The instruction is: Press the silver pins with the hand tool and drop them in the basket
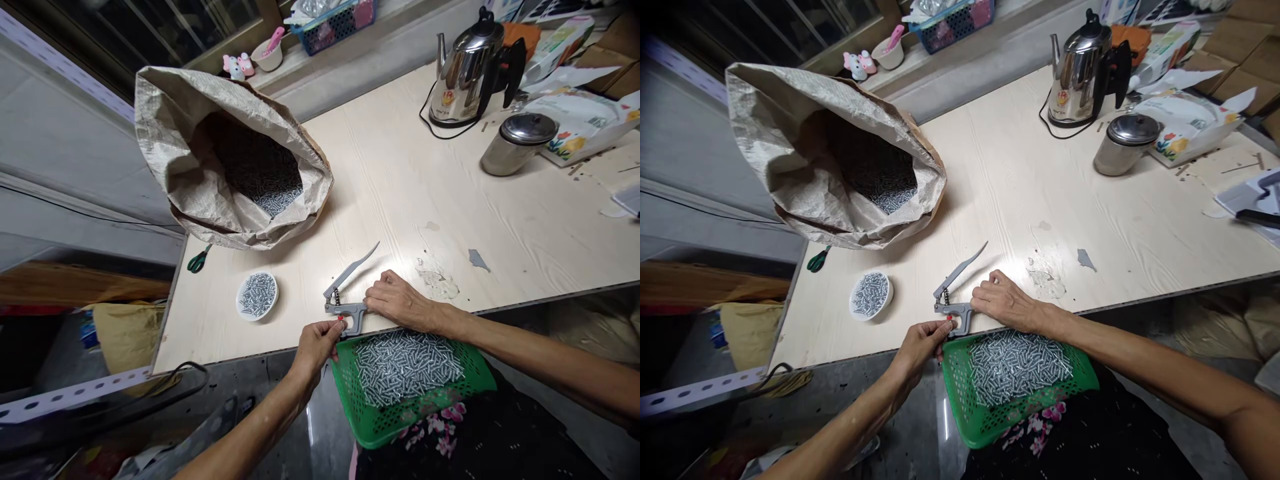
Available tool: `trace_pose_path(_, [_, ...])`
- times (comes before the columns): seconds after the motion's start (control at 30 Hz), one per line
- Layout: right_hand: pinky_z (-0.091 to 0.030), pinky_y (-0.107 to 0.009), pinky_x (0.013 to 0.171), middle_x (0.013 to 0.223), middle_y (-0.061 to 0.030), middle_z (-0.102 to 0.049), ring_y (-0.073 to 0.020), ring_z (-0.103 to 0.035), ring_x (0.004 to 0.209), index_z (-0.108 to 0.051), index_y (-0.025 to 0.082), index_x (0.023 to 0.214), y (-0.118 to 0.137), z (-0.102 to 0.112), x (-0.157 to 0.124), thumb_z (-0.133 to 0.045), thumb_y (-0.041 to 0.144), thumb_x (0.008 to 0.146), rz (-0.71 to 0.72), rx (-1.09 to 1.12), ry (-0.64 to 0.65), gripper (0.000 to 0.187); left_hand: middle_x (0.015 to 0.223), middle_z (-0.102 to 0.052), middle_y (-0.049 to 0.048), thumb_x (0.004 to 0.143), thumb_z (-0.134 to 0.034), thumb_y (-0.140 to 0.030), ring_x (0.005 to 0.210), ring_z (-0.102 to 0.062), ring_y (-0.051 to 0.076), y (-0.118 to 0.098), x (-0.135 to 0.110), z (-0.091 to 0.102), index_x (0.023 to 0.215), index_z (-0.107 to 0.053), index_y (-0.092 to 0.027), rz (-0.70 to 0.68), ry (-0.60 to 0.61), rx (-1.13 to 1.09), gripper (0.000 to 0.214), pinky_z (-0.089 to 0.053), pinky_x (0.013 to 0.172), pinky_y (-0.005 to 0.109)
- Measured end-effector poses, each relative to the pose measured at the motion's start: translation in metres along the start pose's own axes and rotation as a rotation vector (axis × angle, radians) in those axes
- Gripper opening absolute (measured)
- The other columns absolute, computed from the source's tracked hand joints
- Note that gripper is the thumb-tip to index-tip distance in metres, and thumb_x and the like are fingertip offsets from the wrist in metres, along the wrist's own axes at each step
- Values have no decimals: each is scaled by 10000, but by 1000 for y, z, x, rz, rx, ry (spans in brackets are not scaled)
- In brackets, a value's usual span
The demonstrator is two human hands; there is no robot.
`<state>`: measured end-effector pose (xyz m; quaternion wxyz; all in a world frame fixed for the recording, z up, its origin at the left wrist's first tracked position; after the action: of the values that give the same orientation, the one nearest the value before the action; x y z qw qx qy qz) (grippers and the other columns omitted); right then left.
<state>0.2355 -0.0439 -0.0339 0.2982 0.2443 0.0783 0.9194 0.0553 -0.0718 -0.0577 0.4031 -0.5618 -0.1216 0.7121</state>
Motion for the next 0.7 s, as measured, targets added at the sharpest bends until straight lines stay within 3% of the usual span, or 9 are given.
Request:
trace_pose_path(0.33, [-279,-360,809,801,-11,-591,-166,-439,771,-555,203,845,-9,-6,0,-406,237,966,-18,-39,96,195,445,-401,-81,541,-741,-601,368,-357,59,-3,3,-1,654,-638,-122,91,41,-44,503,-324,398,227])
trace_pose_path(0.43, [-295,-404,870,1031,-64,-606,-217,-463,944,-577,204,942,-17,-2,2,-505,383,915,-51,-19,77,195,432,-409,-84,530,-750,-591,358,-361,59,-4,5,-1,652,-634,-120,108,55,-46,499,-336,393,230])
trace_pose_path(0.53, [-262,-462,957,1276,-111,-518,-263,-400,1130,-538,189,1142,-36,6,8,-515,328,907,-177,-85,-11,275,444,-424,-84,530,-757,-578,355,-366,54,-5,4,-1,668,-644,-113,111,61,-48,498,-330,390,226])
trace_pose_path(0.6, [-261,-475,949,1258,-121,-526,-276,-394,1129,-513,180,1202,-51,5,14,-511,236,899,-278,-156,-8,308,457,-433,-82,530,-758,-576,354,-366,49,-6,3,-1,665,-646,-112,117,58,-45,496,-321,388,223])
trace_pose_path(0.7, [-297,-425,852,1041,-96,-588,-263,-433,994,-584,190,1058,-65,-3,22,-500,178,893,-334,-184,89,185,457,-427,-82,521,-757,-583,357,-366,49,-7,2,-1,632,-638,-114,114,49,-43,496,-327,392,225])
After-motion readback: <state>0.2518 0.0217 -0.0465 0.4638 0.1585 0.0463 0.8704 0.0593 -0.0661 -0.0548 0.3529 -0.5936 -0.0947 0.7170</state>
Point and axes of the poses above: each hand's wrist, its own x-axis towards the middle knuckle, its own z-axis out of the back of the hand, y = z × x, the point moved 6 cm from there along x, towards the middle knuckle
